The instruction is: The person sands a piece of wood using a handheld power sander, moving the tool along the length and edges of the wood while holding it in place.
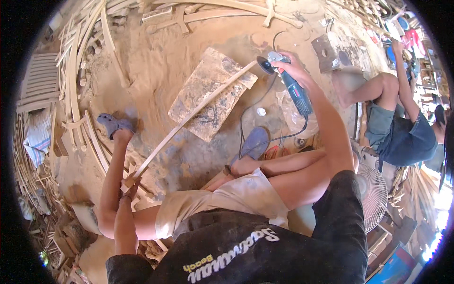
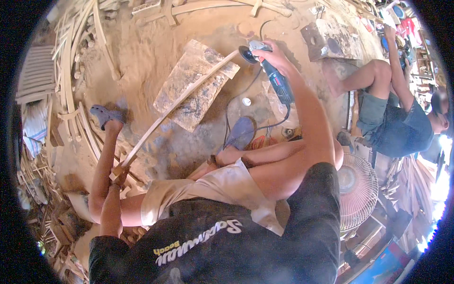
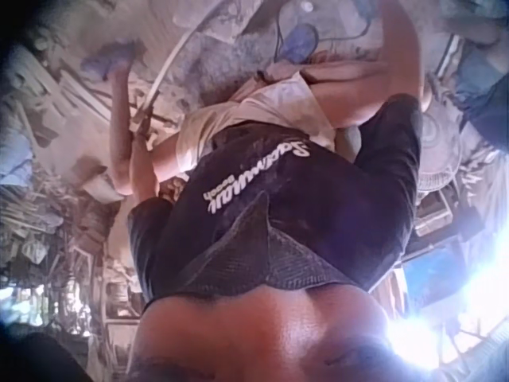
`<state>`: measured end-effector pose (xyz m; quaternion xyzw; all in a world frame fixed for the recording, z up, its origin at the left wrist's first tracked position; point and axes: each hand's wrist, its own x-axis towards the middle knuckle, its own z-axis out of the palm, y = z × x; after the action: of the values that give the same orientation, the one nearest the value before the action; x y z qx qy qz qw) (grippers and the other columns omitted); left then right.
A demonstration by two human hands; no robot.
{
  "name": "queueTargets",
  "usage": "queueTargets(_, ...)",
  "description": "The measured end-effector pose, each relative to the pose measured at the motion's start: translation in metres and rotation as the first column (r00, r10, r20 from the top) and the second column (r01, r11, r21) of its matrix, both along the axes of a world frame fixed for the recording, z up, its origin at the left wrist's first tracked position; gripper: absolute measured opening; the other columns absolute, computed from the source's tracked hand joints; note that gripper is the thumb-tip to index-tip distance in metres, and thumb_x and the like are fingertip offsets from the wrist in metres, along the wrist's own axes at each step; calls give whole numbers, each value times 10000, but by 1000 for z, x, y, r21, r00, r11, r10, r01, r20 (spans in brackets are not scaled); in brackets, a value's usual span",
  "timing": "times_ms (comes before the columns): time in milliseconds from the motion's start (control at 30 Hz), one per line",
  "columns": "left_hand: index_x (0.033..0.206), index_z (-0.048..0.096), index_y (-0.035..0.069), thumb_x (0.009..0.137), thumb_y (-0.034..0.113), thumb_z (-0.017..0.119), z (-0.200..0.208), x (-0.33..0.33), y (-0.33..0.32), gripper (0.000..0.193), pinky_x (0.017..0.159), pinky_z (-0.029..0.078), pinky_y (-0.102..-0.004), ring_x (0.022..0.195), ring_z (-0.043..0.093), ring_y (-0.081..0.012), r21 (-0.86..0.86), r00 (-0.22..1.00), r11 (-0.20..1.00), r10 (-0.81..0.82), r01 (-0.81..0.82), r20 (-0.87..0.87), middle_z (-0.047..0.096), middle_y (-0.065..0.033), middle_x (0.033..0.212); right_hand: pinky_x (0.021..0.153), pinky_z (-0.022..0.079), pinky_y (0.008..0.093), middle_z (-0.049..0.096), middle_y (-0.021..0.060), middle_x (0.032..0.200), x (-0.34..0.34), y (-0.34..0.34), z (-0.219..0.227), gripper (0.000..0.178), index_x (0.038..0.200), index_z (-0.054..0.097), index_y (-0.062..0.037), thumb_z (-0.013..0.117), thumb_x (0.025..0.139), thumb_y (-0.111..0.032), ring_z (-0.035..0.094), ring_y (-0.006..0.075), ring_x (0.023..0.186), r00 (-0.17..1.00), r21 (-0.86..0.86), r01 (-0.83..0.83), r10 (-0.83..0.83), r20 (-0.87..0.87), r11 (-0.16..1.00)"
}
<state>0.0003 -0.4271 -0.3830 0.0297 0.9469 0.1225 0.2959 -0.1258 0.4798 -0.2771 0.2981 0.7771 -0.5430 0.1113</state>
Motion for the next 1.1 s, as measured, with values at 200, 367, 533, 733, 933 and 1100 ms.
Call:
queueTargets(200,1282,760,36,911,156,853,-3,-2,-3,401,849,627,-409,935,781,-294,141,963,953,257,-267,82,799,-158,1010,649,575,350,727,75,977,18,23,-17,896,1553,513,-45,966,830,-319,697,156,800,983,-98,184,-186,-8,978)
queueTargets(367,1356,677,-24,778,62,818,-9,-9,34,601,939,592,-411,1038,727,-282,313,979,928,201,-203,38,695,-162,1134,564,594,371,687,92,983,28,29,21,818,1534,517,-102,940,874,-336,691,191,685,919,-157,366,-383,-97,917)
queueTargets(533,1381,641,-68,778,332,900,9,-6,94,768,983,563,-438,1121,685,-322,246,990,958,138,-144,40,605,-197,1288,591,629,391,699,106,1043,36,22,95,915,1571,445,-55,952,856,-316,704,202,739,905,-203,319,-362,-226,926)
queueTargets(733,1224,698,-130,708,607,1000,51,-20,161,949,902,591,-425,1101,734,-315,145,975,979,114,-143,191,709,-220,1148,599,632,376,657,87,1012,60,-52,175,853,1561,465,-63,930,886,-301,696,199,736,841,-228,306,-375,-391,924)
queueTargets(933,1244,754,90,795,515,929,105,-44,211,643,820,620,-470,928,791,-338,82,960,987,112,-137,255,809,-174,997,773,608,332,672,112,1263,96,-152,159,789,1609,457,-98,880,953,-209,686,162,929,860,-109,230,-255,-443,967)
queueTargets(1100,1375,726,267,923,472,814,67,-51,219,504,861,617,-518,1007,766,-427,77,979,991,-90,106,-185,803,-185,1070,873,621,474,746,181,1257,116,-235,111,827,1597,466,-184,895,903,-317,774,356,1047,859,551,-124,367,-356,825)
